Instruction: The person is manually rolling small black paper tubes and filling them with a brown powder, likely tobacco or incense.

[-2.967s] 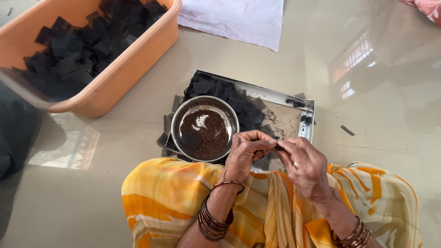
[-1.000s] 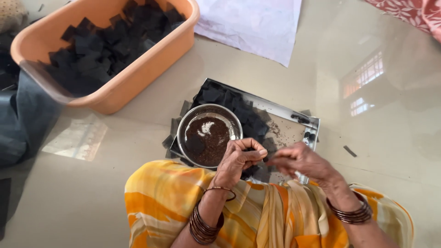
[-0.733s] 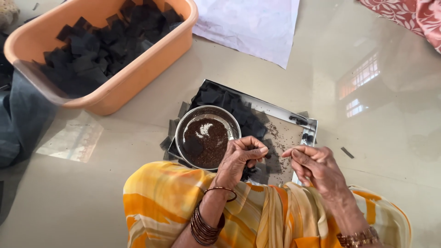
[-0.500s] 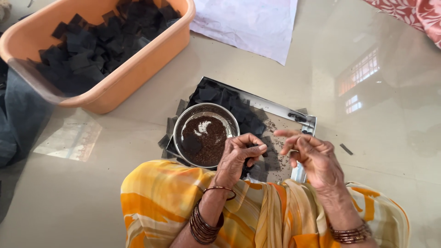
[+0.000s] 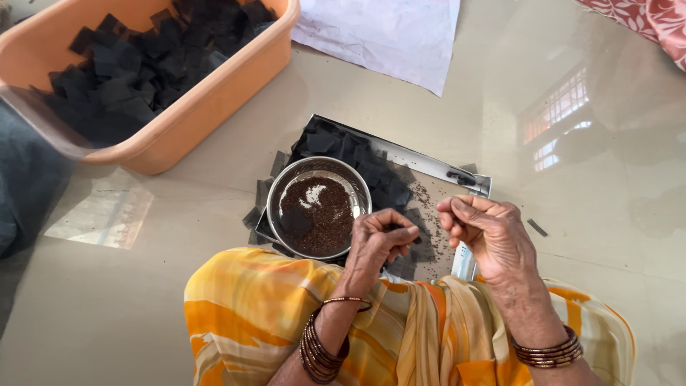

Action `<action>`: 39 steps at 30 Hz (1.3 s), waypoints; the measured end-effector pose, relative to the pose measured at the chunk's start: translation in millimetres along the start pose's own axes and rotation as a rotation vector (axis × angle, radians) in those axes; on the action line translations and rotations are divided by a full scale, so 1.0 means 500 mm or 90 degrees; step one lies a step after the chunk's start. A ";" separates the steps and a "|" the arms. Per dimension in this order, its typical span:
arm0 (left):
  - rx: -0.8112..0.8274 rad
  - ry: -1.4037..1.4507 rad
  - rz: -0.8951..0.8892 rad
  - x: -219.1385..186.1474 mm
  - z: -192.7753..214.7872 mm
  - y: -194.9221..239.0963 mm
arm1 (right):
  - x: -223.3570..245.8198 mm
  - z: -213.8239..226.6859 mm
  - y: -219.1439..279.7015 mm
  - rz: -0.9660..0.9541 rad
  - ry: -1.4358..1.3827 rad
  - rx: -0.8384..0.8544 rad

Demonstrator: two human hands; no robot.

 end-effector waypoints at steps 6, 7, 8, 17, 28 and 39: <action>-0.066 0.072 -0.032 -0.026 0.016 0.014 | -0.038 0.035 -0.010 -0.020 -0.065 -0.038; -0.065 0.072 -0.032 -0.023 0.015 0.014 | -0.040 0.039 -0.012 -0.019 -0.065 -0.039; -0.066 0.070 -0.025 -0.019 0.015 0.014 | -0.043 0.044 -0.013 -0.028 -0.084 -0.048; -0.114 0.089 -0.068 -0.005 0.013 0.008 | -0.068 0.014 0.017 -0.106 -0.219 -0.085; 0.141 0.100 0.024 0.009 -0.059 0.047 | -0.190 0.215 -0.041 -0.192 -0.359 -0.085; 0.285 0.020 0.099 -0.025 -0.051 0.067 | -0.095 0.099 -0.011 -0.138 -0.140 0.021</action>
Point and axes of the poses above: each hand's wrist, its own y-axis away from the middle knuckle, its own z-axis out of the back of the hand, x = y × z, the point moved 3 cm from there along -y, towards the middle knuckle, and after that the axes turned 11 degrees about -y, right-handed, at the moved point
